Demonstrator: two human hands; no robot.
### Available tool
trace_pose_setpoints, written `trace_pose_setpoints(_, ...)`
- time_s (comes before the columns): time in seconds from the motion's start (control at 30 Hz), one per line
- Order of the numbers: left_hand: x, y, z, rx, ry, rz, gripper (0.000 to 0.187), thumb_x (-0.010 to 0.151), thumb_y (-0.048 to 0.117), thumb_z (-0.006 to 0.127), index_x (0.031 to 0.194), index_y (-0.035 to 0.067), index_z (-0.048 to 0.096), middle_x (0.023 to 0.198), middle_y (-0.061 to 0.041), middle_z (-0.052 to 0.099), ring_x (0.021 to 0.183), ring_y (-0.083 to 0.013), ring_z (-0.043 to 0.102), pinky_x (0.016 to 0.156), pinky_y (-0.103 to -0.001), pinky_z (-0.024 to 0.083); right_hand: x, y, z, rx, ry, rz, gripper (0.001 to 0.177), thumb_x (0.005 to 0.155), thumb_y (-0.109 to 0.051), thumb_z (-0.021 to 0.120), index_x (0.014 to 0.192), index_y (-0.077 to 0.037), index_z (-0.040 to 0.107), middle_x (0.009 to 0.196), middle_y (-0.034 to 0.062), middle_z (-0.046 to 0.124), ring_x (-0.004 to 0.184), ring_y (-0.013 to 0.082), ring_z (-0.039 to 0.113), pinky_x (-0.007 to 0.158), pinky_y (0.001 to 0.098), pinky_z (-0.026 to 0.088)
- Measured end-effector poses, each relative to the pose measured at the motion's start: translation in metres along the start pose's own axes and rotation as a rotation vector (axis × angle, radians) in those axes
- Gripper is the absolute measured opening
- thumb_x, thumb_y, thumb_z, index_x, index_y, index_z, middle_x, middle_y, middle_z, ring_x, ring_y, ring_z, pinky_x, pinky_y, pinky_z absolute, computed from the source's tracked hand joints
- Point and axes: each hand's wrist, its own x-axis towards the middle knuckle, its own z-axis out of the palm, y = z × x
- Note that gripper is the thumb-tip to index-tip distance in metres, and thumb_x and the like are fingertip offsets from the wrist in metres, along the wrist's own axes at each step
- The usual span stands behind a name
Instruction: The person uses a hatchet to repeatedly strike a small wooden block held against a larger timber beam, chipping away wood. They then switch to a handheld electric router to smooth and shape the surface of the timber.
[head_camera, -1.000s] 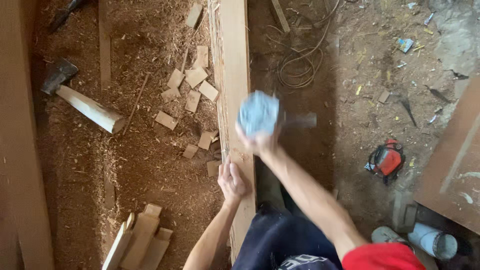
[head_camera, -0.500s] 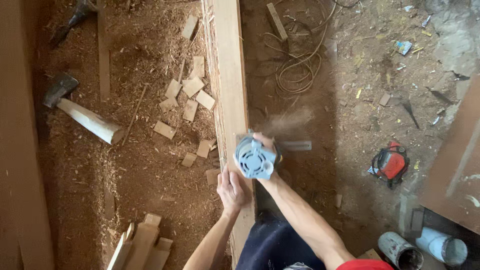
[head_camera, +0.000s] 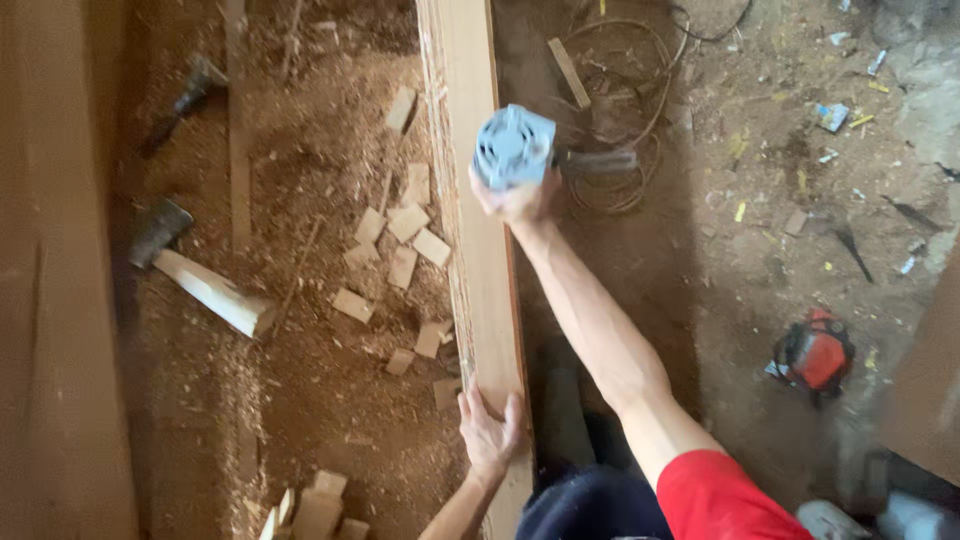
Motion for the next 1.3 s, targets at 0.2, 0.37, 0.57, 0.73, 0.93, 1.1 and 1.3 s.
trace_pose_setpoints(0.2,-0.001,-0.008,0.005,0.039,0.036,0.020,0.078,0.077,0.041,0.076,0.140,0.007,0.046,0.112,-0.025,0.062,0.093,-0.0443,0.069,0.073,-0.048,0.061,0.079,0.040,0.050,-0.060,0.173,-0.197,0.060,0.073,-0.039,0.088,0.118,-0.007,0.063,0.107,0.0139,0.071,0.096,0.0311,0.070,0.085,0.0440,0.059)
trace_pose_setpoints(0.37,0.000,-0.023,0.009,0.158,-0.061,-0.089,0.083,0.078,0.051,0.071,0.143,0.008,0.043,0.115,-0.023,0.060,0.092,-0.0407,0.071,0.074,-0.046,0.063,0.072,0.053,0.047,0.058,-0.084,0.056,0.071,0.077,-0.044,0.085,0.128,-0.005,0.055,0.111,0.0144,0.072,0.097,0.0274,0.072,0.085,0.0419,0.061)
trace_pose_setpoints(0.57,0.007,-0.021,0.008,0.266,0.058,0.039,0.072,0.082,0.048,0.069,0.136,0.005,0.053,0.118,-0.026,0.059,0.109,-0.0453,0.059,0.088,-0.053,0.052,0.047,0.015,-0.051,0.040,-0.357,0.344,0.086,0.065,-0.048,0.085,0.128,0.000,0.054,0.109,0.0149,0.075,0.095,0.0294,0.076,0.084,0.0387,0.061)
trace_pose_setpoints(0.73,0.069,0.042,-0.012,0.135,0.285,0.231,0.040,0.098,0.033,0.063,0.124,0.002,0.064,0.115,-0.021,0.064,0.108,-0.0362,0.061,0.092,-0.048,0.051,0.041,0.014,-0.135,-0.064,-0.673,0.313,0.097,0.057,-0.043,0.088,0.130,0.008,0.050,0.107,0.0219,0.074,0.097,0.0337,0.075,0.090,0.0389,0.058)
trace_pose_setpoints(0.93,0.206,0.219,-0.028,-0.281,-0.020,0.269,0.039,0.098,0.032,0.068,0.124,0.003,0.071,0.113,-0.019,0.076,0.104,-0.0263,0.075,0.090,-0.035,0.057,0.074,0.016,-0.197,-0.134,-1.034,0.196,0.099,0.051,-0.039,0.094,0.127,0.010,0.053,0.109,0.0266,0.073,0.102,0.0364,0.073,0.096,0.0399,0.057)
trace_pose_setpoints(1.1,0.263,0.326,-0.008,-0.405,-0.314,0.428,0.042,0.095,0.035,0.075,0.124,0.005,0.072,0.119,-0.015,0.075,0.109,-0.0211,0.073,0.092,-0.033,0.057,0.134,0.034,-0.228,-0.037,-1.170,0.053,0.097,0.051,-0.037,0.093,0.128,0.008,0.055,0.109,0.0247,0.074,0.103,0.0345,0.073,0.093,0.0397,0.057)
trace_pose_setpoints(1.3,0.303,0.394,0.039,-0.470,-0.468,0.364,0.036,0.091,0.032,0.076,0.119,0.009,0.075,0.106,-0.009,0.081,0.098,-0.0138,0.074,0.088,-0.030,0.060,0.240,0.056,-0.256,-0.079,-1.335,0.163,0.088,0.047,-0.031,0.087,0.124,0.000,0.059,0.097,0.0153,0.078,0.088,0.0239,0.077,0.086,0.0359,0.062)
